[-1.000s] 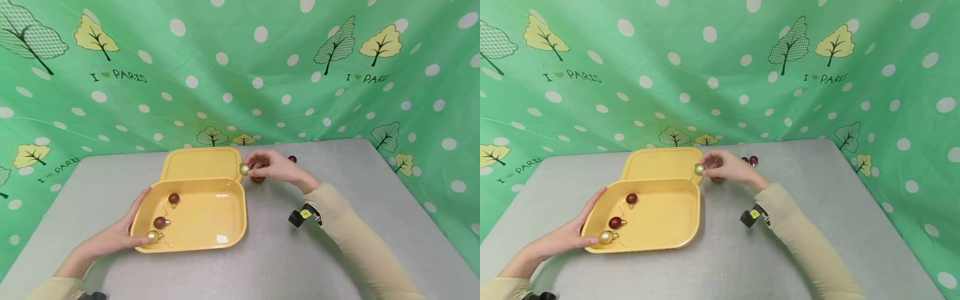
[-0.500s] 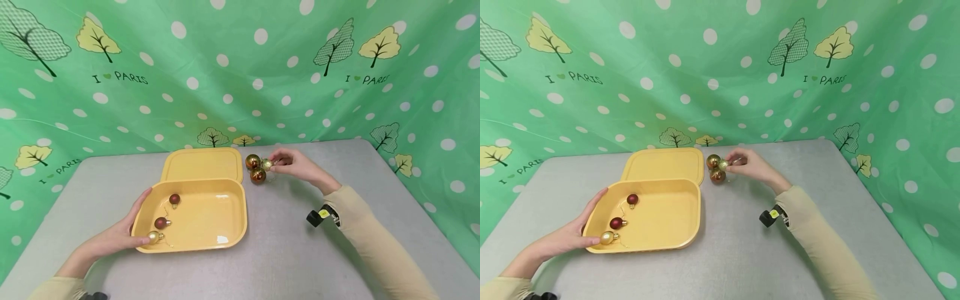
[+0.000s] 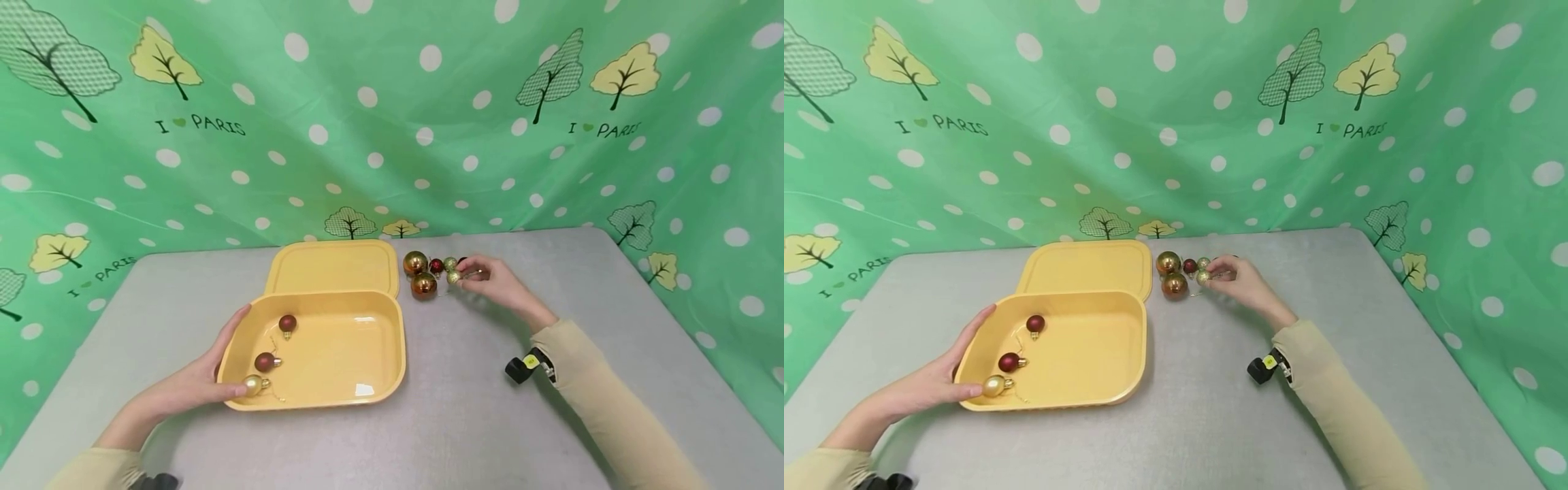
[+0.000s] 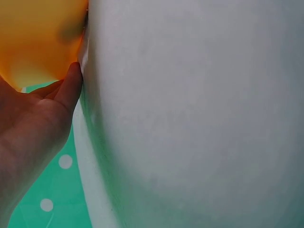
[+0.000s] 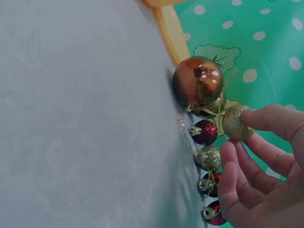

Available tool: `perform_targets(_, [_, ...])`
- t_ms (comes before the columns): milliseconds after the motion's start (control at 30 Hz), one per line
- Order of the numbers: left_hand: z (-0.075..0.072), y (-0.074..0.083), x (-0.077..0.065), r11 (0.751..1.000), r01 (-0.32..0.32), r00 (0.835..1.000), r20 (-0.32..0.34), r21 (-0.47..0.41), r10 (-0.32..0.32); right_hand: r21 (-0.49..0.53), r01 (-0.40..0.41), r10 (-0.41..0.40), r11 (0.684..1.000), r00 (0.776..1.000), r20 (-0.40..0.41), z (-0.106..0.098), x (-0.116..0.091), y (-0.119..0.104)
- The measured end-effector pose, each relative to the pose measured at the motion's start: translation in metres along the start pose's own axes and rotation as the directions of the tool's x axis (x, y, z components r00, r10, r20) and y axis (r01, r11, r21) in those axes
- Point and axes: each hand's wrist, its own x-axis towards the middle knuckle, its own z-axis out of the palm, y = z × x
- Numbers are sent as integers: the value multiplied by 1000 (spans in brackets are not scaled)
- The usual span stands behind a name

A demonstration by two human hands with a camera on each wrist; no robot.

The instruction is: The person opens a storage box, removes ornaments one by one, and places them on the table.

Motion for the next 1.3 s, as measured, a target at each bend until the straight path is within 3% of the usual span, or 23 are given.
perform_targets(300, [1,2,1,999,-7,1000,14,-44,7,13,-32,32,999,999,-43,-4,-1,5])
perform_targets(500, [1,3,2,999,-8,1000,13,-41,8,-13,-12,12,1000,1000,-9,7,6,8])
perform_targets(767, [2,4,2,998,-10,999,32,-68,12,-94,-9,7,995,1000,-25,19,11,11])
perform_targets(1000, [1,5,2,996,14,999,39,-88,-11,-103,13,-17,995,999,-33,27,11,8])
perform_targets(1300, [2,4,2,996,2,999,41,-92,2,-151,-37,27,988,997,-71,35,14,3])
